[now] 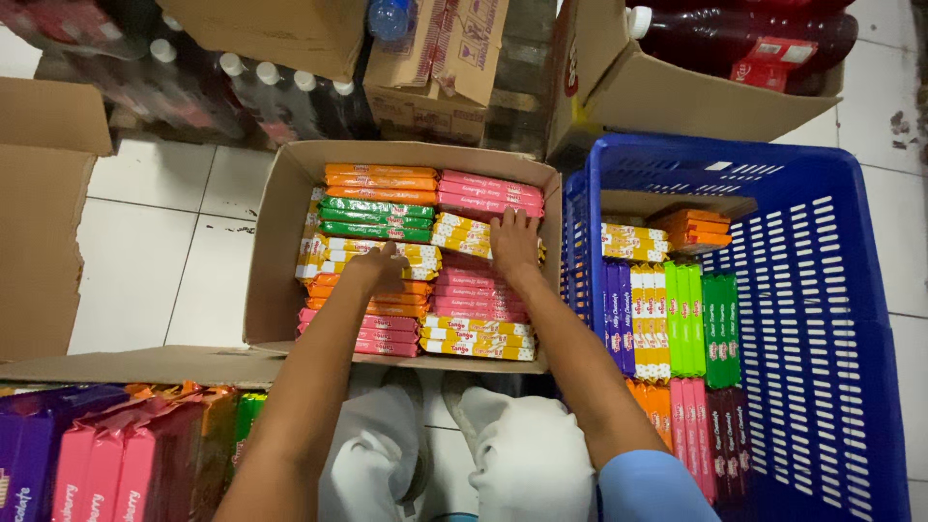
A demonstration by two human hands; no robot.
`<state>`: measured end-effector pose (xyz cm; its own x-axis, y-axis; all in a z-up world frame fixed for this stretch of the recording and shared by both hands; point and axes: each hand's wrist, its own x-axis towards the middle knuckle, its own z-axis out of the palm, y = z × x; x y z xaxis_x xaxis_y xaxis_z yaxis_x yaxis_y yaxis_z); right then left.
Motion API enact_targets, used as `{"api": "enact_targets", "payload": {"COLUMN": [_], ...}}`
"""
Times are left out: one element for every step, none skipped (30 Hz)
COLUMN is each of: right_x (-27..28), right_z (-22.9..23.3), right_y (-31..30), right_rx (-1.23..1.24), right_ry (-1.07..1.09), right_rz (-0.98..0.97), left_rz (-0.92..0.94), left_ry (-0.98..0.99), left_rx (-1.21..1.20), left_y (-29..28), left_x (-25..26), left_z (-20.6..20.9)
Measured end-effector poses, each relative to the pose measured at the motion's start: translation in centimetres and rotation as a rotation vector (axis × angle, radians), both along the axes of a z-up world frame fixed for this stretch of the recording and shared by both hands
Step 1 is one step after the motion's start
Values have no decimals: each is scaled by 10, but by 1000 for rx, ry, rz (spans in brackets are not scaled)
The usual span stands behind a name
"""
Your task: The person transfers stacks of colorful snack packets from a cardboard box into a blue plastic crate. They arrange the packets by color and type, filling the crate systematically.
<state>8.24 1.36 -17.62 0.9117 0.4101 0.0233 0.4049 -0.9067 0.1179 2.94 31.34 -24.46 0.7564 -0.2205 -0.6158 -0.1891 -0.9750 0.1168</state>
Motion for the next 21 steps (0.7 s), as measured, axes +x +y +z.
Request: {"api": "enact_targets", "payload": {"right_x": [-5,-11,-14,6,28,49,36,28,19,16,12,8,-1,-10,-18,-22,-26,-30,-35,-41,-45], "right_z": [22,43,66,36,7,-22,29,81,133,153,172,192,216,241,265,275,285,295,303,311,320], "right_y": [6,13,18,14,9,2,2,7,12,7,2,-3,-10,-17,-23,-34,-46,-58,-73,-90,-108], "right_rx": [1,28,53,51,12,-26,-28,12,52,50,117,184,188,273,361,368,415,462,467,518,570], "right_ry": [2,22,38,36,234,431,428,486,542,537,582,625,618,646,670,661,686,710,703,737,764], "right_rz": [-6,-57,-109,-115,-177,-239,-250,-212,-178,-192,-198,-204,-215,-235,-252,-261,-277,-293,-306,-248,-191], "left_rz": [-6,-3,-1,-7,-21,-35,-45,6,54,40,161,281,268,439,611,596,598,599,585,658,724], "left_ry": [2,26,47,45,10,-25,-27,92,210,207,242,277,275,225,168,168,157,148,155,132,108], "left_rx": [1,11,19,17,-25,-67,-72,-36,1,-4,-280,-556,-555,-879,-1202,-1201,-1306,-1412,-1412,-1401,-1390], "left_y": [-1,-2,-4,0,2,4,1,-2,-8,-31,-53,-74,-78,-83,-87,-87,-88,-90,-98,-106,-116], "left_x": [-1,-2,-2,-4,-6,-8,1,9,18,16,15,6,4,2,0,3,5,8,10,11,15], "left_z": [10,20,30,30,29,28,31,35,39,109,186,271,278,285,293,281,268,254,241,228,216]}}
